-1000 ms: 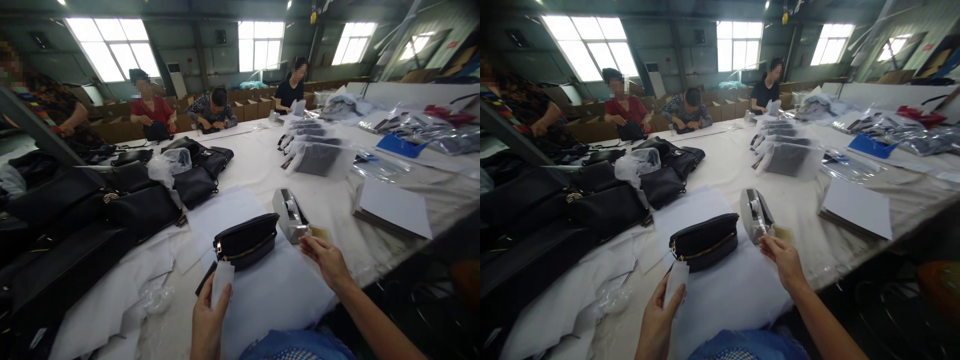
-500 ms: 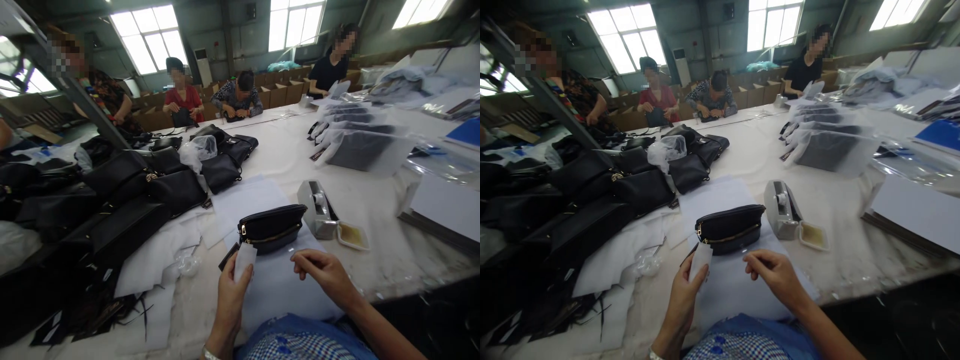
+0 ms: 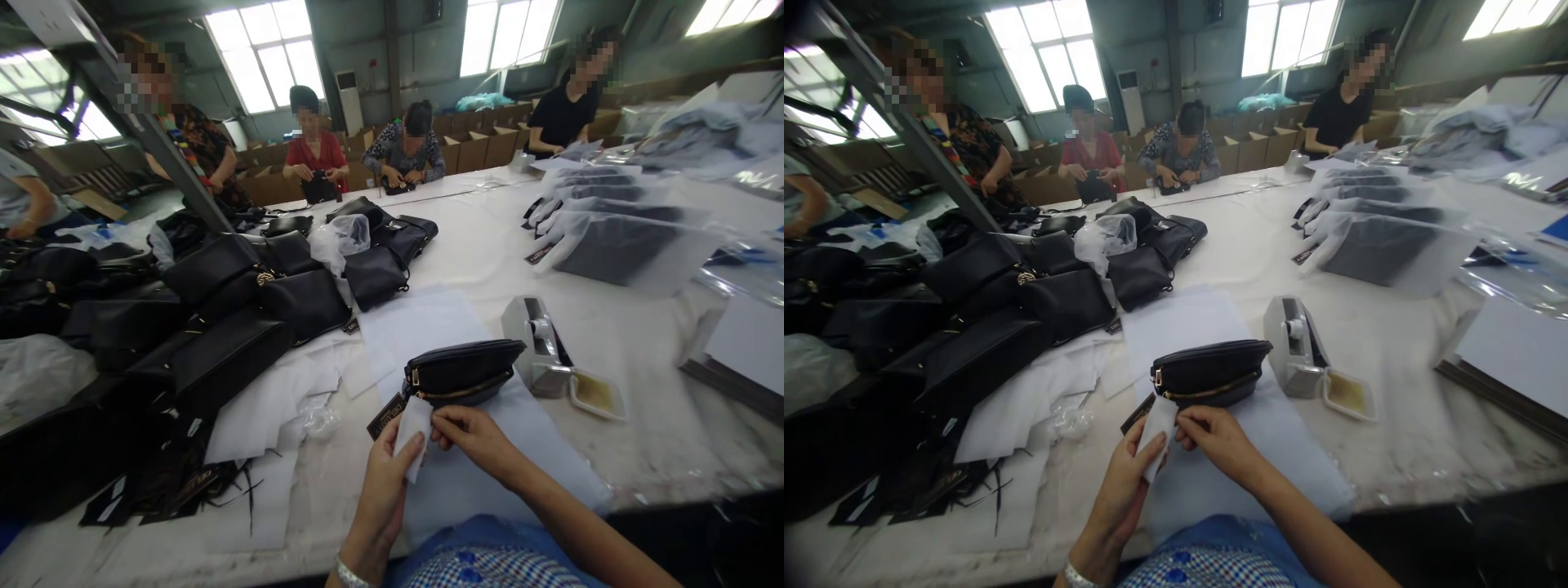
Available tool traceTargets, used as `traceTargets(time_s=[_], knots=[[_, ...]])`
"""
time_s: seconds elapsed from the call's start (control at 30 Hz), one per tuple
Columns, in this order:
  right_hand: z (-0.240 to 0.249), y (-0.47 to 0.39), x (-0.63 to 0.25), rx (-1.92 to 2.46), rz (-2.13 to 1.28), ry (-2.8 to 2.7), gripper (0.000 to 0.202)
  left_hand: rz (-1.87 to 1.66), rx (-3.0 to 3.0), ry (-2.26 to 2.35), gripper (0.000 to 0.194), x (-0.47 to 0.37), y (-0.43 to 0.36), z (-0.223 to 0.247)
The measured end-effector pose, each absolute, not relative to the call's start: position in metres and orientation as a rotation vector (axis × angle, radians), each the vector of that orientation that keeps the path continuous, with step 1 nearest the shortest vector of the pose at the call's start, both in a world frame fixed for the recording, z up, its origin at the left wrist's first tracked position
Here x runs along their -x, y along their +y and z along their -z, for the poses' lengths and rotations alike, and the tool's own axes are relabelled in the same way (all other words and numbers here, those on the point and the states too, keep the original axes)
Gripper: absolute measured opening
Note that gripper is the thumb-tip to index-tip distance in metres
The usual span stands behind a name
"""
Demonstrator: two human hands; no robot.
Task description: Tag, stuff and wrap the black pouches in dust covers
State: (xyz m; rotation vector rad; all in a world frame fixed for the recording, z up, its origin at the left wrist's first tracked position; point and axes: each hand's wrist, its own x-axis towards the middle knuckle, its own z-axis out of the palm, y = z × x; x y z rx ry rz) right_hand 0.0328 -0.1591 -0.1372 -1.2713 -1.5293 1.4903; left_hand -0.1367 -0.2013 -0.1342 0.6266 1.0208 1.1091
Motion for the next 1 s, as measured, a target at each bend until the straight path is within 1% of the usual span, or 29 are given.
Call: traceTargets(time_s=[0.13,0.3,0.43,0.6,0.8,1.0], knots=[[0.146,-0.161,-0.027,1.243,-1.514,-1.484,0.027,-1.068,-0.527,0.979,0.057,0.137,-0.200,0.133],[0.165,-0.158,-0.013,1.271,-1.451,-1.448,0.025,-1.032,-0.505,1.007,0.070,0.139,-0.199,0.134],[0.175,-0.155,-0.005,1.266,-1.492,-1.411,0.031,-1.012,-0.476,0.984,0.068,0.139,-0.198,0.135],[0.169,-0.150,0.001,1.225,-1.547,-1.388,0.034,-1.017,-0.461,0.981,0.063,0.140,-0.197,0.137],[0.165,-0.145,0.005,1.211,-1.552,-1.395,0.031,-0.996,-0.469,0.999,0.055,0.144,-0.195,0.135],[0.165,-0.144,0.004,1.236,-1.518,-1.394,0.018,-0.960,-0.436,1.022,0.064,0.142,-0.197,0.134]])
